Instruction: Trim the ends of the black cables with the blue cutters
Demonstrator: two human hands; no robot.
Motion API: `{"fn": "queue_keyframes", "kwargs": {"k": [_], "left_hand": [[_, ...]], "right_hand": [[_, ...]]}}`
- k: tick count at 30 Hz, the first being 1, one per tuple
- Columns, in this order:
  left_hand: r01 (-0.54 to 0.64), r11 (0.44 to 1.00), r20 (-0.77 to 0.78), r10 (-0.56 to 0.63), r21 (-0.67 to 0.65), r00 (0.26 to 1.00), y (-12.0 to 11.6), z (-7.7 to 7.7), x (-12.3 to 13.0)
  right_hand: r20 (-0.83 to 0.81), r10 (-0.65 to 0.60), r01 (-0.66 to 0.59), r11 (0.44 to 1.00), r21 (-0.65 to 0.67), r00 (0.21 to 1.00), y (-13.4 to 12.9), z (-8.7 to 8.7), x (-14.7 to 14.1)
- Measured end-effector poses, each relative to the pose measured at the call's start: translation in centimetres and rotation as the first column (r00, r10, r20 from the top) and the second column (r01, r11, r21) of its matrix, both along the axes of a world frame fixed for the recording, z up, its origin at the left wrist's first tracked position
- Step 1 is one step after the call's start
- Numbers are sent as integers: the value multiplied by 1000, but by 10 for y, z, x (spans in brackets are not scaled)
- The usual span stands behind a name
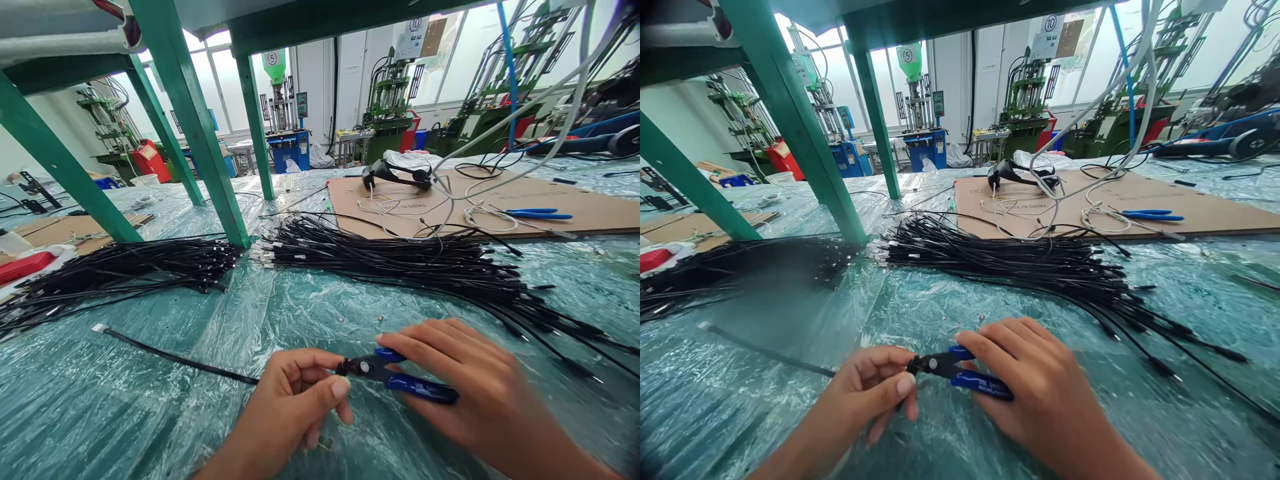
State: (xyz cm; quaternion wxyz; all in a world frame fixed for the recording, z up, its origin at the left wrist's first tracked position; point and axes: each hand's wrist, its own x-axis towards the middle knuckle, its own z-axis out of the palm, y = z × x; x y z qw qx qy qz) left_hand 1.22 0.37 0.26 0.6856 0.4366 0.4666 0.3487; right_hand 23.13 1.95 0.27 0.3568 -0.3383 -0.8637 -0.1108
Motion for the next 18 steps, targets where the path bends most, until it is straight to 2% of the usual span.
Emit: {"fn": "queue_keyframes", "kwargs": {"k": [10,14,18], "left_hand": [[-11,1000,-6,11,18,1000,-1,-3,-1],[1,1000,-7,-1,26,1000,2,-3,-1],[-14,1000,-13,14,17,1000,3,-4,-1]], "right_hand": [[17,-6,5,998,55,1000,0,0,2],[8,19,-19,999,36,1000,-2,3,2],[8,-28,28,998,53,1000,-2,2,3]]}}
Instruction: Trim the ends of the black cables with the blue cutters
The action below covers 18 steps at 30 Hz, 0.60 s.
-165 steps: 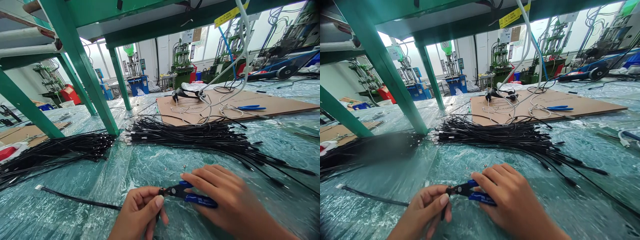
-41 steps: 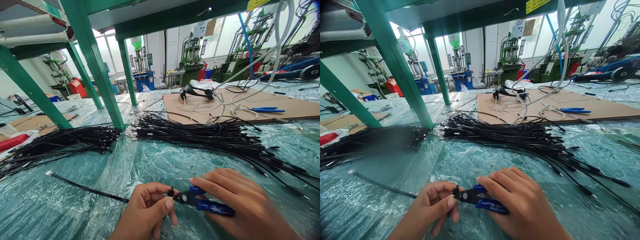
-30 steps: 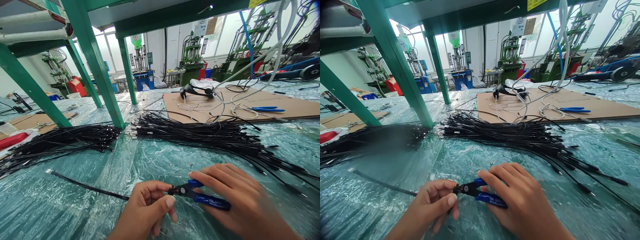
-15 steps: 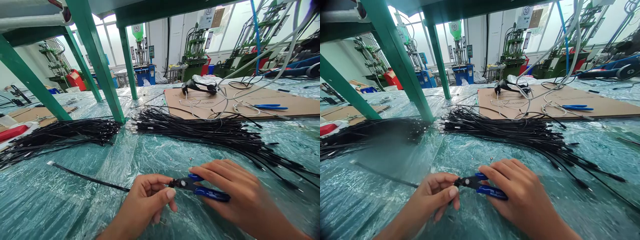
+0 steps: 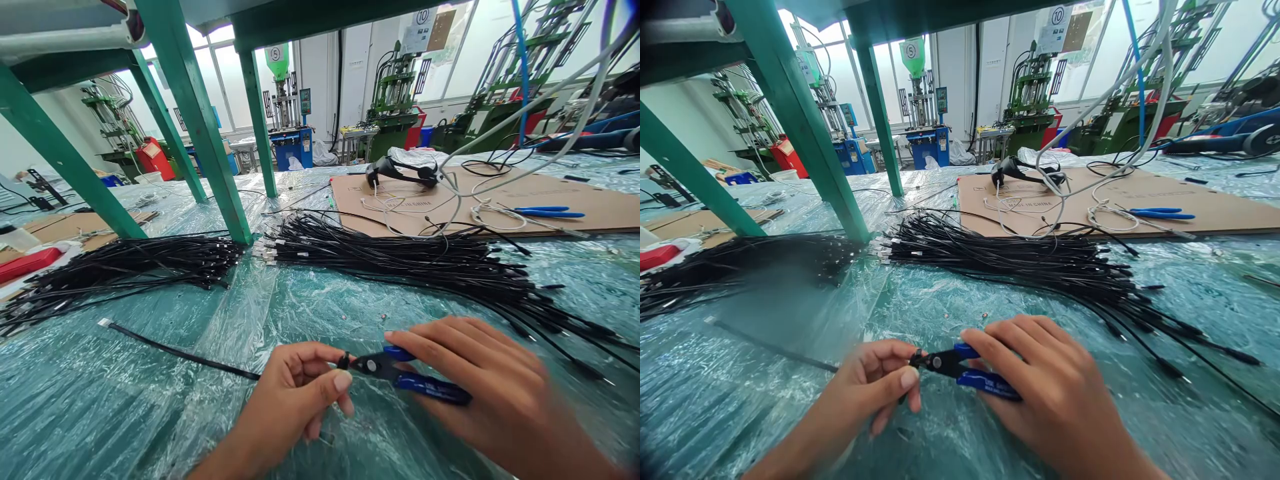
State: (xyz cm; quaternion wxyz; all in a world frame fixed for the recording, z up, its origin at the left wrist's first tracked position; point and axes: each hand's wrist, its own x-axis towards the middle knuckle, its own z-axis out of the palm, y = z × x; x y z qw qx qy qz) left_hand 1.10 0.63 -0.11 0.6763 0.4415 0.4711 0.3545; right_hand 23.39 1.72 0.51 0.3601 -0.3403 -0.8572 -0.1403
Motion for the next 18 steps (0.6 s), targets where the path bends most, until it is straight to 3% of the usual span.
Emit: {"fn": "queue_keyframes", "kwargs": {"k": [18], "left_hand": [[9,1000,-2,-9,-2,1000,-2,2,0]], "right_hand": [[7,13,-13,1000,-14,1000,2,-2,-2]]}}
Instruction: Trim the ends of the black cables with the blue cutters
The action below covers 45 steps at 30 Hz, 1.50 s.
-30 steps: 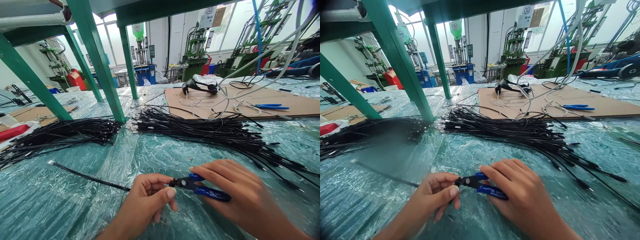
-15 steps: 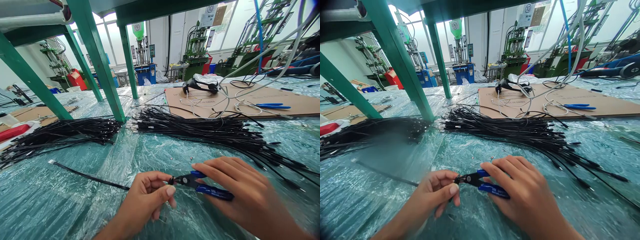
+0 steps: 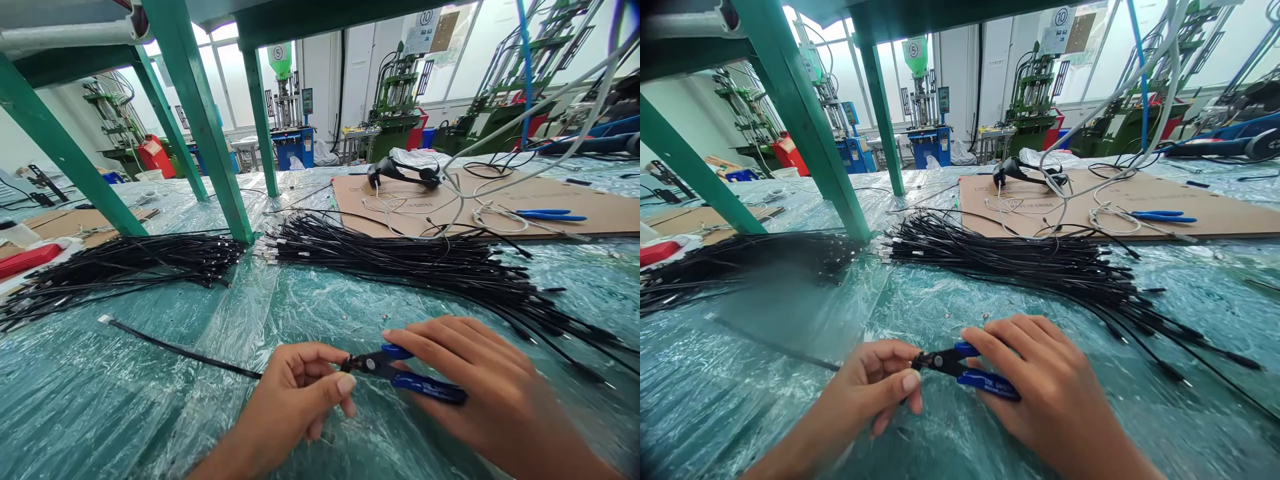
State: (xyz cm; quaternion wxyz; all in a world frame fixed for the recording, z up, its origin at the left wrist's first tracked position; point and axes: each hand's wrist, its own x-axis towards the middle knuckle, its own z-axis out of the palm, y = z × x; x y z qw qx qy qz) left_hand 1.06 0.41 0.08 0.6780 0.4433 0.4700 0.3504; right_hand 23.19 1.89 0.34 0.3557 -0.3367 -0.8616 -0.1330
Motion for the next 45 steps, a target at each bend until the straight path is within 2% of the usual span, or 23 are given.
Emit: {"fn": "queue_keyframes", "kwargs": {"k": [10,17,25,30,39,45], "left_hand": [[-5,1000,25,4,24,1000,-1,-3,0],[-12,1000,1,12,13,1000,0,0,1],[21,1000,-10,-21,21,1000,1,1,0],[29,999,-23,-28,17,999,1,1,0],[26,999,-4,-26,22,1000,0,-1,-1],[24,1000,-3,-24,9,1000,0,-1,-1]], "right_hand": [[9,23,-23,999,-47,1000,1,0,1],[11,-2,3,1000,-18,1000,0,-4,3],[-1,15,-15,1000,-3,1000,-1,0,4],[24,-49,48,998,48,998,1,-2,6],[4,-39,39,999,-3,999,2,-7,3],[-5,-35,35,999,27,999,1,-6,2]]}}
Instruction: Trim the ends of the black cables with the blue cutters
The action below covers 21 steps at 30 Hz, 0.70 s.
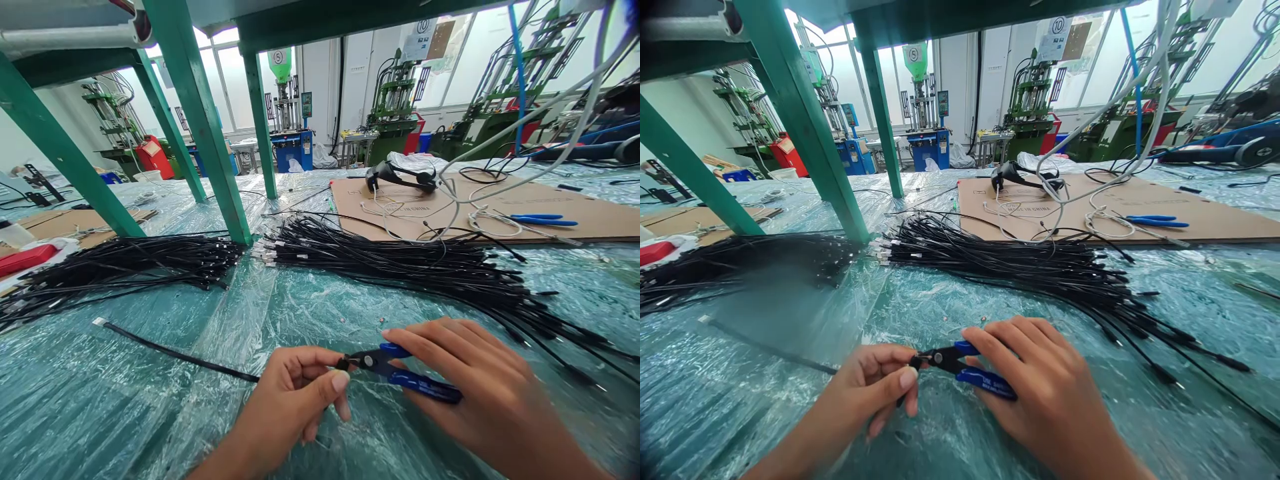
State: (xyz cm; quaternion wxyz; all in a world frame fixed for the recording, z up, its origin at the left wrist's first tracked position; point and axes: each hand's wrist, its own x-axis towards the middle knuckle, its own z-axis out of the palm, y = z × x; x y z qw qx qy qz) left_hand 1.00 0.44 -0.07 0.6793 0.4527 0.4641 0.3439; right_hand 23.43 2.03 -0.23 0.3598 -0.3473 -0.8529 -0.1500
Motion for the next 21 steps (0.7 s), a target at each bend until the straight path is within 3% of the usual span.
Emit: {"fn": "queue_keyframes", "kwargs": {"k": [7,14,21], "left_hand": [[52,998,-17,-53,-32,998,-2,-3,5],[145,986,-58,-150,-76,987,-3,-8,11],[134,990,-59,-136,-32,989,-2,-15,11]], "right_hand": [[-12,-63,63,998,26,998,2,-2,-2],[4,-227,225,962,-153,974,9,-20,-3],[53,-256,259,910,-324,965,8,-24,-12]]}}
